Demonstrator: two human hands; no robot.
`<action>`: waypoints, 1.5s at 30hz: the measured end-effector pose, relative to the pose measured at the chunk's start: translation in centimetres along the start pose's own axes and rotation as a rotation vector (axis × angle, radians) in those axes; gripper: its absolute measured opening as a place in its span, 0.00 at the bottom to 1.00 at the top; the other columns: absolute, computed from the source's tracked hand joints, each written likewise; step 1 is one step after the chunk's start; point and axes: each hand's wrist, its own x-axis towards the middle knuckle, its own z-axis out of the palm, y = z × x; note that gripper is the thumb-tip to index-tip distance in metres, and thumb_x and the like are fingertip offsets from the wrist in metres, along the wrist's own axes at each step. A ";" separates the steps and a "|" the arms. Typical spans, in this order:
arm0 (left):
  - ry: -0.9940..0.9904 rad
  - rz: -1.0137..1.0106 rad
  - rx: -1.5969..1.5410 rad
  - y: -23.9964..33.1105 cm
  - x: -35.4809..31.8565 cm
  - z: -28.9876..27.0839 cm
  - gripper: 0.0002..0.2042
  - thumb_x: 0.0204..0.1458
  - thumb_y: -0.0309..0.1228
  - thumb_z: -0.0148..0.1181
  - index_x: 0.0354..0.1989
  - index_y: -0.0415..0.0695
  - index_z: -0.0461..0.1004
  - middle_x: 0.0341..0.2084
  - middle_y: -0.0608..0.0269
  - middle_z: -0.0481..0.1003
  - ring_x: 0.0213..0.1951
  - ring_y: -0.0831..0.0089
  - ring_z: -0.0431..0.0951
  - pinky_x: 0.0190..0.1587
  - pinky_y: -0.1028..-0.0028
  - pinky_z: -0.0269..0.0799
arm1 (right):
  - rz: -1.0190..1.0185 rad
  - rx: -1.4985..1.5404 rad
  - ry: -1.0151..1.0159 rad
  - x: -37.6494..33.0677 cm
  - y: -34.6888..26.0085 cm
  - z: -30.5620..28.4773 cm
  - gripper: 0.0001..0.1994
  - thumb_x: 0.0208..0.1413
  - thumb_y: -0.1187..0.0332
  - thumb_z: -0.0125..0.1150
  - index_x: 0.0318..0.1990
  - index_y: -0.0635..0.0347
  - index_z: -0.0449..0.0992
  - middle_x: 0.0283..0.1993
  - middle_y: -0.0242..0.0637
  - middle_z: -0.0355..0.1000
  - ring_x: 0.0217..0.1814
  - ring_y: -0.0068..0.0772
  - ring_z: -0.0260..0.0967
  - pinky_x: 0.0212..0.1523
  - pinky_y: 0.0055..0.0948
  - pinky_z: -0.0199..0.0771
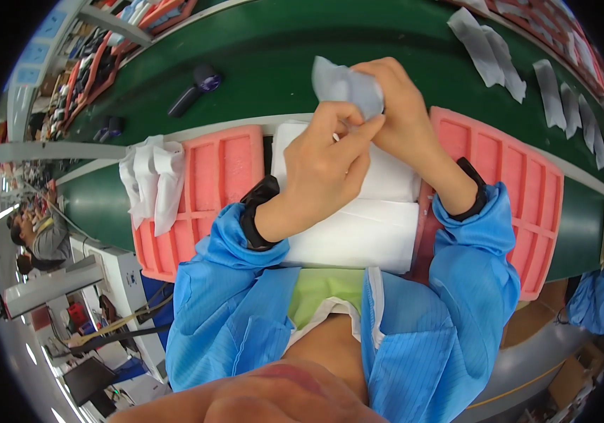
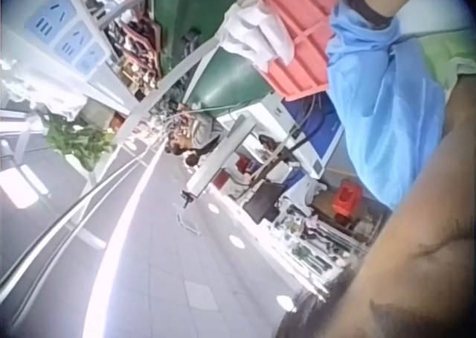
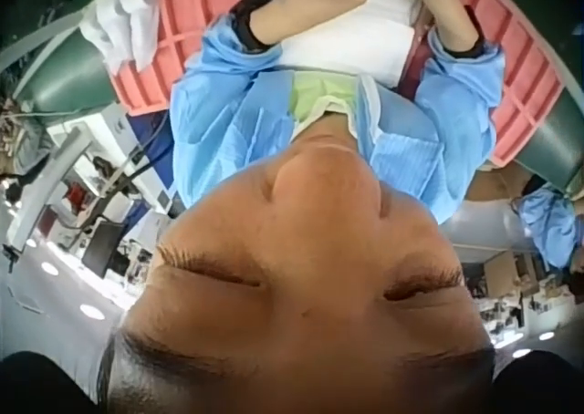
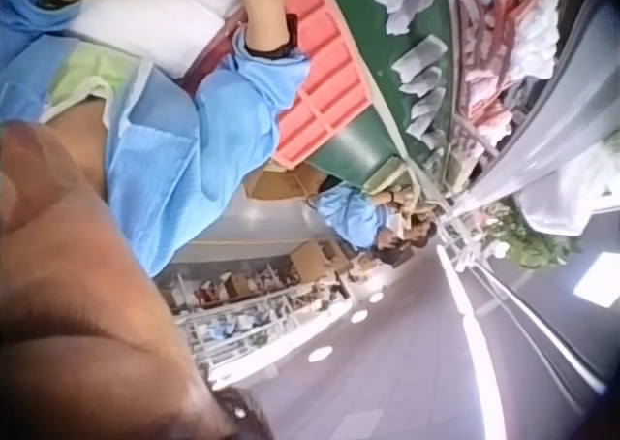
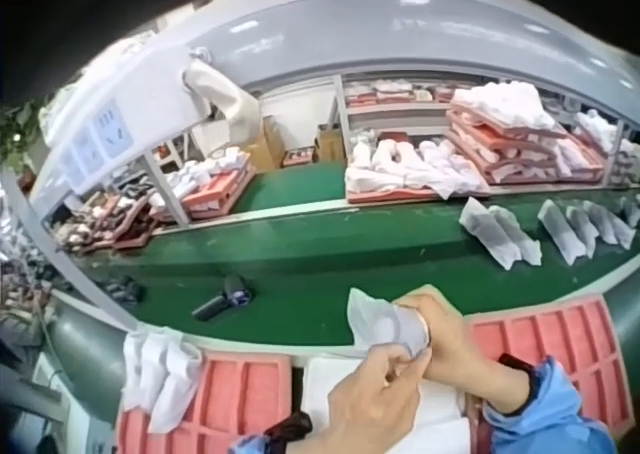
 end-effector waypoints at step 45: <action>0.369 -0.367 -0.209 -9.6 3.0 -4.6 0.05 0.41 0.31 0.69 0.25 0.48 0.78 0.39 0.61 0.71 0.44 0.59 0.71 0.45 0.62 0.65 | 0.499 0.188 -0.371 -0.1 3.0 -1.3 0.20 0.49 0.66 0.66 0.48 0.65 0.72 0.36 0.40 0.74 0.36 0.28 0.68 0.43 0.26 0.68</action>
